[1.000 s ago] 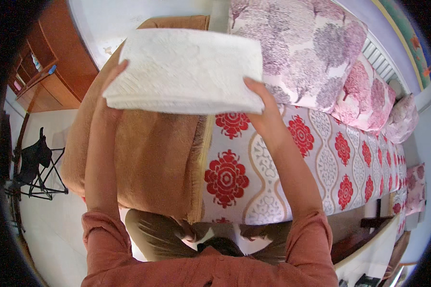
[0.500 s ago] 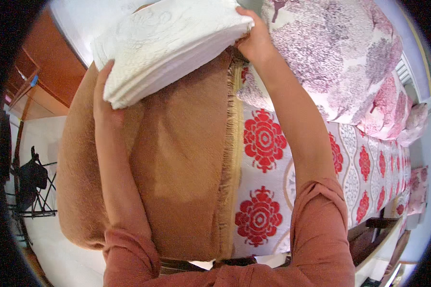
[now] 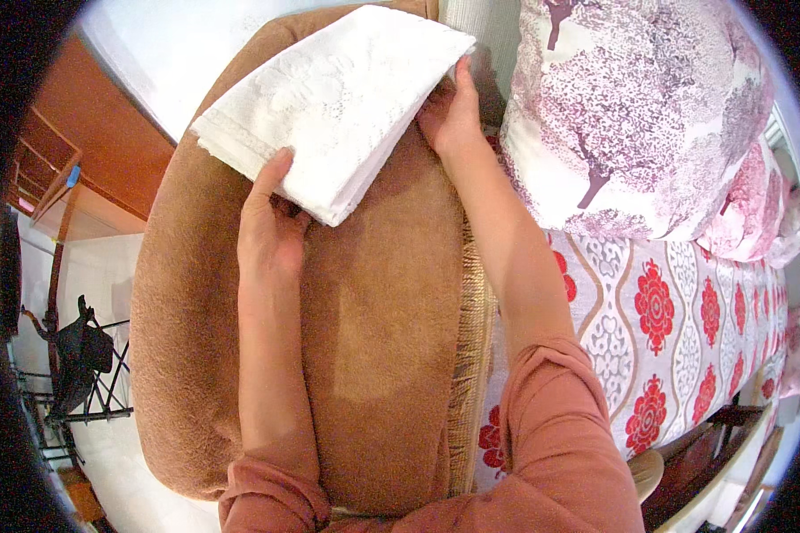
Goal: The person sits on the floor and folds a stack of white towels by hand. They repeatedly fold the towels into smaller rectangles, smooth them out, and stack them neatly on a brown blanket placed on the bed.
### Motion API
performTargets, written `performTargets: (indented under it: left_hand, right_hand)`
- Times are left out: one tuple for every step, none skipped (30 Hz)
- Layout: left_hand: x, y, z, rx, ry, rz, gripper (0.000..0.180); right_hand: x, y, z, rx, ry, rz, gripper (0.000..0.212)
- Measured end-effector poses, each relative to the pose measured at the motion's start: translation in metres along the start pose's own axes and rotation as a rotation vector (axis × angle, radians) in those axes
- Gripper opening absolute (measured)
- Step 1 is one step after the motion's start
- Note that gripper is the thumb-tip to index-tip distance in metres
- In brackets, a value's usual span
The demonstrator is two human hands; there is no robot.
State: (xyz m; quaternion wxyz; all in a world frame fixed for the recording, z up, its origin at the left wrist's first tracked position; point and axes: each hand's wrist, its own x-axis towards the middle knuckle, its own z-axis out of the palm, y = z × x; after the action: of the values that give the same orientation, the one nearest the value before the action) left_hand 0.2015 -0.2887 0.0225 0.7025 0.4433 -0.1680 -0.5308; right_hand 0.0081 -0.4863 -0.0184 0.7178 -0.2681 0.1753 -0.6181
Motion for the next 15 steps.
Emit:
performTargets:
  left_hand:
    - [0.0, -0.001, -0.002, -0.01, 0.0, -0.025, 0.078]
    - [-0.004, -0.001, 0.002, 0.015, 0.004, -0.002, 0.08]
    - [-0.012, 0.002, 0.003, 0.047, 0.027, 0.03, 0.082]
    - [-0.02, 0.001, 0.011, 0.071, 0.023, 0.051, 0.084]
    - [-0.023, 0.0, 0.013, 0.02, -0.087, 0.092, 0.11]
    - [-0.027, -0.001, 0.018, -0.002, -0.104, 0.099, 0.112]
    - [-0.032, -0.001, 0.021, -0.019, -0.112, 0.111, 0.115]
    - [-0.035, -0.006, 0.029, -0.047, -0.148, 0.104, 0.118]
    - [-0.032, -0.013, 0.034, -0.055, -0.2, 0.087, 0.122]
    - [-0.028, -0.021, 0.033, -0.063, -0.162, 0.062, 0.113]
    - [-0.023, -0.029, 0.032, -0.077, -0.129, 0.038, 0.105]
    - [-0.018, -0.037, 0.032, -0.091, -0.1, 0.011, 0.097]
    - [-0.013, -0.038, 0.025, -0.088, -0.086, 0.039, 0.097]
    - [-0.011, -0.039, 0.018, -0.086, -0.072, 0.07, 0.096]
    - [-0.01, -0.038, 0.011, -0.084, -0.06, 0.1, 0.096]
  right_hand:
    - [-0.004, -0.008, 0.001, -0.026, -0.029, 0.044, 0.097]
    - [-0.008, -0.014, 0.006, -0.053, -0.061, 0.089, 0.097]
    - [-0.026, -0.008, 0.042, -0.198, -0.109, -0.012, 0.098]
    - [-0.025, -0.018, 0.058, -0.302, -0.113, -0.024, 0.097]
    - [-0.022, -0.024, 0.068, -0.397, -0.117, -0.032, 0.095]
    - [-0.019, -0.028, 0.079, -0.49, -0.121, -0.038, 0.094]
    - [-0.025, -0.029, 0.098, -0.538, -0.127, -0.032, 0.091]
    - [-0.013, -0.035, 0.094, -0.548, -0.127, -0.009, 0.09]
    - [0.01, -0.043, 0.088, -0.558, -0.126, 0.014, 0.09]
    - [0.024, -0.042, 0.082, -0.556, -0.131, 0.049, 0.089]
    - [0.008, -0.036, 0.079, -0.591, -0.105, 0.083, 0.091]
    - [0.022, -0.024, 0.05, -0.655, -0.036, 0.098, 0.09]
    - [0.011, -0.009, 0.049, -0.586, -0.152, 0.051, 0.089]
    - [-0.004, 0.005, 0.049, -0.515, -0.269, 0.001, 0.089]
    - [-0.011, 0.012, 0.052, -0.45, -0.257, 0.054, 0.087]
